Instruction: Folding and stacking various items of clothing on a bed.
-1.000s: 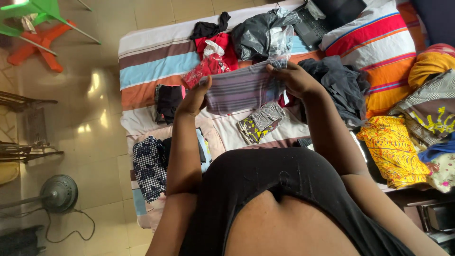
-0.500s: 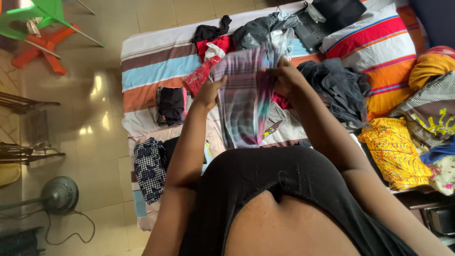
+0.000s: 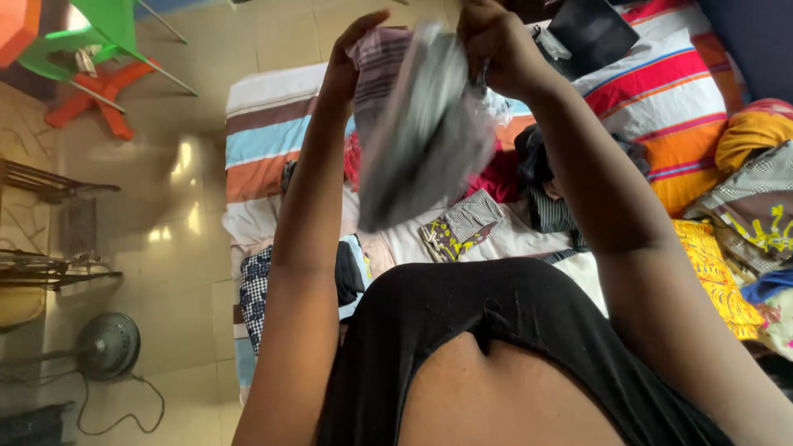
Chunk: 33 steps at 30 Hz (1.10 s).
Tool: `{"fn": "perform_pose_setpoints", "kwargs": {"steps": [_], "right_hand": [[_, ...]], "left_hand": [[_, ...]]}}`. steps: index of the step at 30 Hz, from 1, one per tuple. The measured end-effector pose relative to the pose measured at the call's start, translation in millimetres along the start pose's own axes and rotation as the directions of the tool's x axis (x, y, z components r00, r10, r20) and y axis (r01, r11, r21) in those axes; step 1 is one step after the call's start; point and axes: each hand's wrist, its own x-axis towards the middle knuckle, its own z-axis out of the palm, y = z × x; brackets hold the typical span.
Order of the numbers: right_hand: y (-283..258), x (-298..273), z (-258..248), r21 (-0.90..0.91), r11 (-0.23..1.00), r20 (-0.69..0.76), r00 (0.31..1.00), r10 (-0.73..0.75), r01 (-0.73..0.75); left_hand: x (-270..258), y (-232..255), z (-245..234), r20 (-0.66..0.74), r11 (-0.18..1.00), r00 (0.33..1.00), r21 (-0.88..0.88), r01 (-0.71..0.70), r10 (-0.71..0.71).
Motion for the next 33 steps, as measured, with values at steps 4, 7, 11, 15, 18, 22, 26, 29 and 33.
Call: {"fn": "perform_pose_setpoints", "kwargs": {"steps": [4,7,11,15,18,22,26,29,33], "right_hand": [[8,8,3,0.303,0.949,-0.107,0.993,-0.053,0.083],[6,-15,-20,-0.191,0.981,-0.292,0.952,-0.090,0.034],[7,23,6,-0.115,0.993,-0.256,0.965,-0.051,0.022],[6,25,-1,-0.036,0.999,-0.207,0.978,-0.024,0.017],[6,22,-13,0.020,1.000,-0.164,0.986,-0.004,0.007],[-4,8,-33,0.095,0.995,-0.105,0.994,0.033,-0.023],[-22,-3,-62,0.167,0.985,-0.044,0.997,0.058,-0.049],[-36,1,-55,0.185,0.979,-0.031,0.996,0.089,-0.081],[5,-15,-30,0.682,0.716,-0.202,0.979,-0.014,0.150]], "left_hand": [[12,-24,-4,0.036,0.761,0.858,-0.444,0.473,-0.512],[21,-34,-6,0.025,0.782,0.875,-0.436,0.446,-0.484],[20,-40,-12,-0.022,0.810,0.890,-0.426,0.404,-0.456],[17,-48,-21,-0.080,0.838,0.902,-0.412,0.357,-0.423],[11,-64,-27,-0.121,0.855,0.908,-0.405,0.324,-0.402],[-17,-116,-25,-0.169,0.609,0.719,-0.679,0.411,-0.674],[-41,-103,-17,0.136,0.467,0.644,-0.579,0.669,-0.753],[-67,-112,-18,0.299,0.335,0.587,-0.595,0.731,-0.752],[-75,-102,-12,0.340,0.326,0.644,-0.648,0.688,-0.685]]}}
